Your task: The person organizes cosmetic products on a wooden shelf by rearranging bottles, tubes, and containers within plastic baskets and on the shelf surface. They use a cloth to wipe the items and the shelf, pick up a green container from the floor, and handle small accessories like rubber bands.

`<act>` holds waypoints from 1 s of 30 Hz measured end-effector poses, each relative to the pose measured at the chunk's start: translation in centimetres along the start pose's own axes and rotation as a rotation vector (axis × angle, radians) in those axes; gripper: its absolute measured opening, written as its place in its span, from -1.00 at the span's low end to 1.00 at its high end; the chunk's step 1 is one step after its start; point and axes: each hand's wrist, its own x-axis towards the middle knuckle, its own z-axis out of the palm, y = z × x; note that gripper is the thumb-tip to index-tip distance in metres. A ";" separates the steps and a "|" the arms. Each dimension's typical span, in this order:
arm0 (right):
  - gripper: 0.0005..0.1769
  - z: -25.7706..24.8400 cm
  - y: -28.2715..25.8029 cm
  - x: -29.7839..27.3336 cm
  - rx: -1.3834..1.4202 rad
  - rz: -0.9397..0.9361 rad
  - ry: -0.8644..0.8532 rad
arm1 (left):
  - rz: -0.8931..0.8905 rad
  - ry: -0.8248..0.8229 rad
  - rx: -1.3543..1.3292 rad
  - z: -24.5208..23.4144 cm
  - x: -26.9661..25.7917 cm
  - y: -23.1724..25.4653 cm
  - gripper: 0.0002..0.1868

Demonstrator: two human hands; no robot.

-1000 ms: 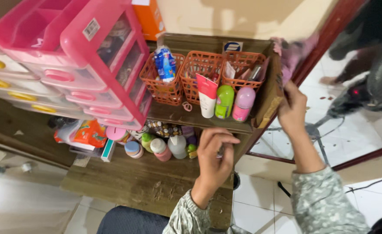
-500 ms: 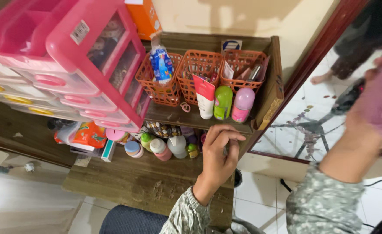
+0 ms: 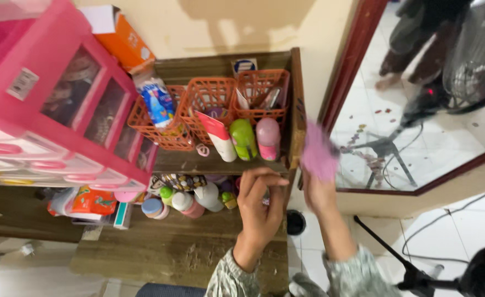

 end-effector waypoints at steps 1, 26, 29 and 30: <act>-0.30 -0.2 0.2 2.5 -0.043 -0.037 0.004 | 0.016 0.001 -0.006 0.2 -0.1 0.3 -0.77; -0.18 -1.7 5.7 13.8 0.220 0.181 -0.253 | 0.058 -0.004 -0.036 2.3 0.3 2.5 -0.55; -0.27 -4.1 14.0 9.5 0.378 0.491 -0.184 | 0.021 0.005 -0.045 2.8 0.2 1.5 -0.58; -0.27 -4.4 16.0 7.3 0.413 0.590 -0.123 | 0.012 0.016 -0.043 2.9 0.1 1.1 -0.60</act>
